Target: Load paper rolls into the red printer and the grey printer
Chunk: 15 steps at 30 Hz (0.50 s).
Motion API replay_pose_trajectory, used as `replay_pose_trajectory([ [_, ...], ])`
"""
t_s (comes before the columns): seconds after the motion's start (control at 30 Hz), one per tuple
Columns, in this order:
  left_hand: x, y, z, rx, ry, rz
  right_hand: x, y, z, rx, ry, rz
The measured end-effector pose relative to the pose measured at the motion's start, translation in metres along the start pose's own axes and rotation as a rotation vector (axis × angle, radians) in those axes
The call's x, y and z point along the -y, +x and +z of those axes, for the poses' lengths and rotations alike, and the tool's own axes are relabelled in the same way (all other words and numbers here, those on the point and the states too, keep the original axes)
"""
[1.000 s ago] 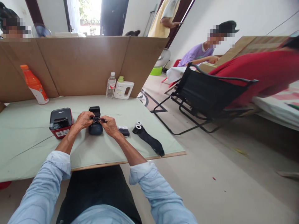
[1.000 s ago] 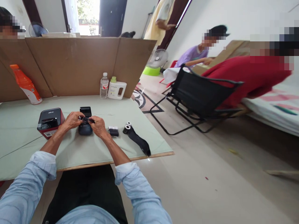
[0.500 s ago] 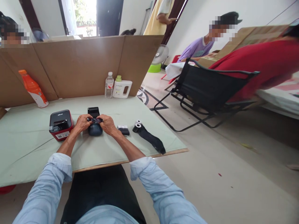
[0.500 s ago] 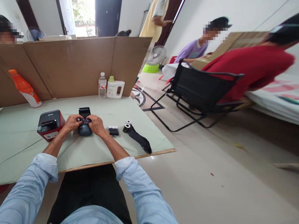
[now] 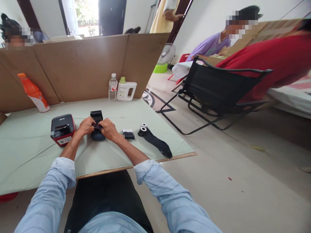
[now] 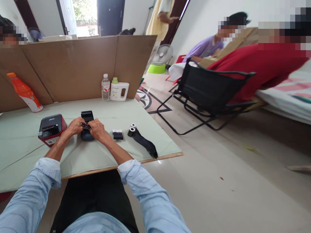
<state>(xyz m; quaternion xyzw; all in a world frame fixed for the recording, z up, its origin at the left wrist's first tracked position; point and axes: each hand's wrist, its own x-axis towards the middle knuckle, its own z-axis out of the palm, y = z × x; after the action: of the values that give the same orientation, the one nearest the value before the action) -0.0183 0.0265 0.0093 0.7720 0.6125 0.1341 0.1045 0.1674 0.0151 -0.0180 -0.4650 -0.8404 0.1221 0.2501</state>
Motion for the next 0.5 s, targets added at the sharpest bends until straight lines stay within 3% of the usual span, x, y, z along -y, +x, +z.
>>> replay_pose_trajectory([
  [0.1, 0.007, -0.002, -0.002, -0.076, -0.104, 0.016, 0.0, -0.005, 0.001, -0.012, 0.007, -0.021],
  [0.23, 0.013, 0.0, -0.006, -0.372, -0.183, -0.109, -0.002, -0.014, 0.007, -0.091, 0.041, -0.081],
  [0.3, 0.014, 0.007, -0.007, -0.448, -0.222, -0.145, -0.003, -0.019, 0.011, -0.143, 0.06, -0.114],
  [0.5, 0.012, 0.024, -0.001, -0.334, -0.381, -0.131, -0.006, -0.036, 0.024, -0.25, 0.035, -0.195],
])
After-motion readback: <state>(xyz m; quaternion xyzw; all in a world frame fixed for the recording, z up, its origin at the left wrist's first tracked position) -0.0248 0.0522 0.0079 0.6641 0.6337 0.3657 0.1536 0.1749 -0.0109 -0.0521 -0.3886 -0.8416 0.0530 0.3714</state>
